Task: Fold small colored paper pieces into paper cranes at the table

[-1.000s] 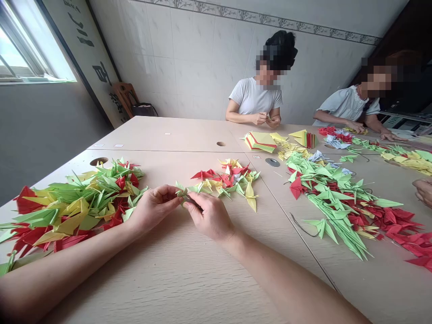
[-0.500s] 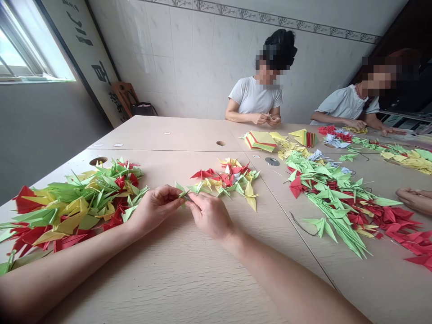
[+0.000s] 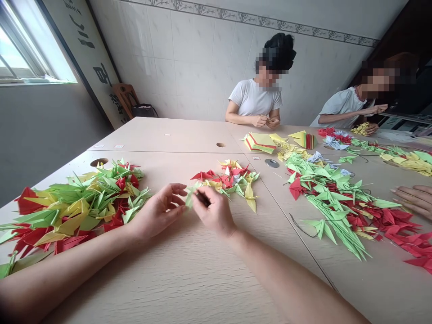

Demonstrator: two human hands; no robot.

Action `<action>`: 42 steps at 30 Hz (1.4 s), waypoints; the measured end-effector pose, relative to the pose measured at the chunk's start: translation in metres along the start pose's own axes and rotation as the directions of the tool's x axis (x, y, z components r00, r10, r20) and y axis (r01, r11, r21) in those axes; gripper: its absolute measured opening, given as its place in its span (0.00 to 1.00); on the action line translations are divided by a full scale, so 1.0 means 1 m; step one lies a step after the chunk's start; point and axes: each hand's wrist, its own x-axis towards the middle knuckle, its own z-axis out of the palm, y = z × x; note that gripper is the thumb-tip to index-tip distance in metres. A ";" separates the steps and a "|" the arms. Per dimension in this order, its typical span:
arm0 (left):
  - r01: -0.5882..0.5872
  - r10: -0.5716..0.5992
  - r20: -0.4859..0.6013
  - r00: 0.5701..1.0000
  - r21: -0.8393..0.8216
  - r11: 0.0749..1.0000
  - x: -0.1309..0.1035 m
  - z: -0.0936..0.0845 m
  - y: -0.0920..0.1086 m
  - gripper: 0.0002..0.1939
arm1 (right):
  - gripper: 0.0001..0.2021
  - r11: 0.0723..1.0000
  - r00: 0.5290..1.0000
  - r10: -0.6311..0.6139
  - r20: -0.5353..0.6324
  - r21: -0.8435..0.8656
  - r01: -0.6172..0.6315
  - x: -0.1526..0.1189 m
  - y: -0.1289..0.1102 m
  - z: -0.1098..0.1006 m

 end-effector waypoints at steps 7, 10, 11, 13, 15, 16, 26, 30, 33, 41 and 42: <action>0.015 -0.178 0.125 0.976 0.778 0.628 0.012 -0.072 0.022 0.17 | 0.10 0.978 0.955 0.158 -0.250 0.170 -0.117 0.011 0.016 -0.006; 0.032 -0.277 0.129 0.952 0.859 0.511 0.012 -0.089 0.019 0.16 | 0.06 0.997 0.995 0.042 -0.090 0.063 -0.036 0.004 0.013 -0.003; 0.026 -0.288 0.134 0.948 0.872 0.489 0.012 -0.091 0.016 0.16 | 0.06 0.999 0.999 -0.025 -0.023 0.027 0.026 0.001 0.011 -0.002; 0.010 -0.275 0.133 0.952 0.888 0.460 0.011 -0.088 0.008 0.16 | 0.06 0.986 0.979 -0.164 0.124 -0.012 0.167 -0.004 0.007 0.000; -0.004 -0.229 0.119 0.966 0.895 0.446 0.011 -0.084 -0.002 0.16 | 0.08 0.964 0.928 -0.247 0.278 -0.026 0.264 -0.007 0.006 0.001; -0.010 -0.207 0.113 0.972 0.896 0.444 0.012 -0.082 -0.008 0.15 | 0.08 0.956 0.900 -0.261 0.348 -0.035 0.291 -0.008 0.005 0.002; -0.009 0.079 -0.072 0.994 0.679 0.734 0.020 -0.071 0.002 0.09 | 0.07 0.950 0.849 -0.190 0.493 -0.124 0.285 -0.006 0.006 0.002; 0.061 -0.025 -0.128 0.991 0.291 0.955 0.016 -0.050 0.018 0.07 | 0.08 0.955 0.861 -0.180 0.475 -0.127 0.269 -0.006 0.006 0.002; 0.171 -0.177 -0.043 0.983 -0.121 0.978 0.012 -0.031 0.016 0.07 | 0.09 0.963 0.873 -0.168 0.458 -0.114 0.245 -0.006 0.007 0.002; 0.176 -0.204 -0.056 0.977 -0.320 0.931 0.010 -0.021 0.013 0.13 | 0.06 0.968 0.871 -0.137 0.471 -0.121 0.218 -0.003 0.007 0.003; 0.124 -0.162 -0.092 0.983 -0.325 0.938 0.009 -0.021 0.018 0.12 | 0.06 0.967 0.870 -0.137 0.473 -0.127 0.221 -0.003 0.006 0.003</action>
